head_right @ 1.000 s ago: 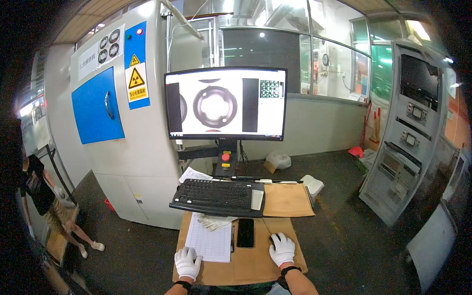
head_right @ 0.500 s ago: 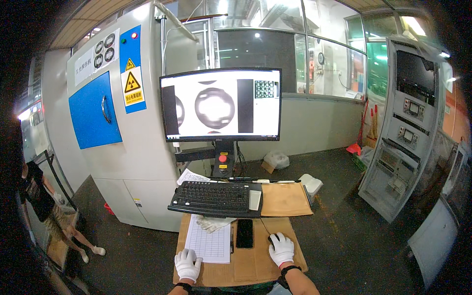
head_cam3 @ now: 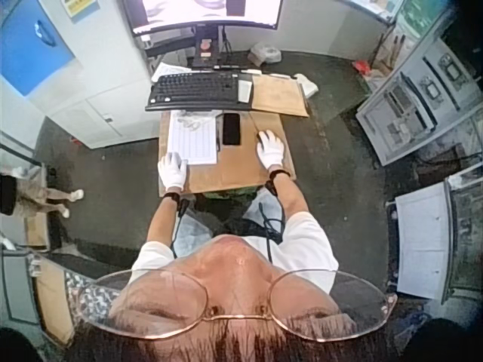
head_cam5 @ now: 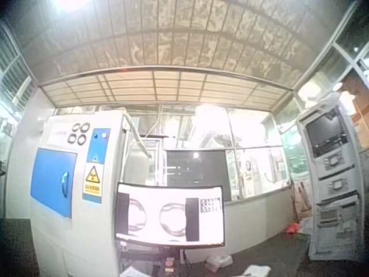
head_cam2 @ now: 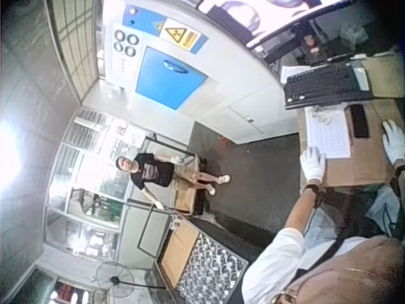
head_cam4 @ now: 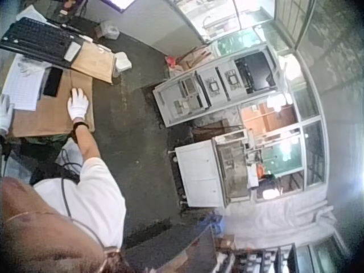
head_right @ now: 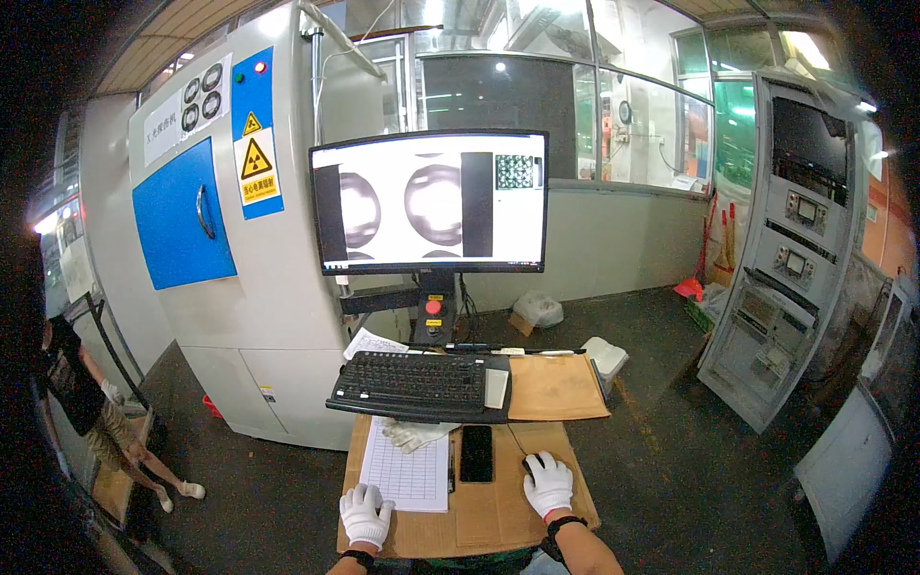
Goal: Inspecting metal cylinder parts using an X-ray machine and computer interface, then organizing them on a tray.
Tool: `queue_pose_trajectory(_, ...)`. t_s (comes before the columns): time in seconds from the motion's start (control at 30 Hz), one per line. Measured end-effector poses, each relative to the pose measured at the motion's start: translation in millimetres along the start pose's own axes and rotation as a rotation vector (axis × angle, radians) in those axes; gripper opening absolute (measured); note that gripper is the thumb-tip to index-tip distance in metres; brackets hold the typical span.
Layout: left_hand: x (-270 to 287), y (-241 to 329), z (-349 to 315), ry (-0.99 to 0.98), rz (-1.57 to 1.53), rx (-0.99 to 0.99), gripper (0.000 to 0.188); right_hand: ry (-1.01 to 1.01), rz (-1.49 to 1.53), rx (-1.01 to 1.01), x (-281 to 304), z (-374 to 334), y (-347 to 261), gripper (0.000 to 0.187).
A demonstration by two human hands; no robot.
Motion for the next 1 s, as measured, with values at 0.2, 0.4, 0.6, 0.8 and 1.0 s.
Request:
queue_pose_trajectory(0.2,0.5,0.0,0.3,-0.019,-0.011,0.006,0.04,0.01,0.009,0.014,1.8,0.8,-0.8,0.043)
queue_pose_trajectory(0.4,0.2,-2.3,-1.5,0.031,-0.016,-0.007,0.039,0.012,0.011,0.02,-0.7,0.1,-1.1,0.044)
queue_pose_trajectory(0.6,3.2,-0.1,0.3,-0.007,-0.04,-0.001,0.038,0.013,0.006,0.018,-0.4,-1.8,0.6,0.044)
queue_pose_trajectory(0.8,0.5,-4.5,-3.3,0.053,-0.016,-0.021,0.039,0.014,0.006,0.023,-2.0,-1.0,-1.8,0.043)
queue_pose_trajectory(1.0,3.5,-4.7,-4.7,0.024,-0.025,0.005,0.04,0.018,0.003,0.031,-2.6,-1.3,-3.0,0.043)
Point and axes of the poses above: each hand's wrist, its own z-axis towards the middle knuckle, its own x-axis out of the back of the hand, y = z × x, the point moved 3 cm from there along z, towards the middle knuckle, and after that the axes turned 7 degrees about x, right-handed, at the moved point
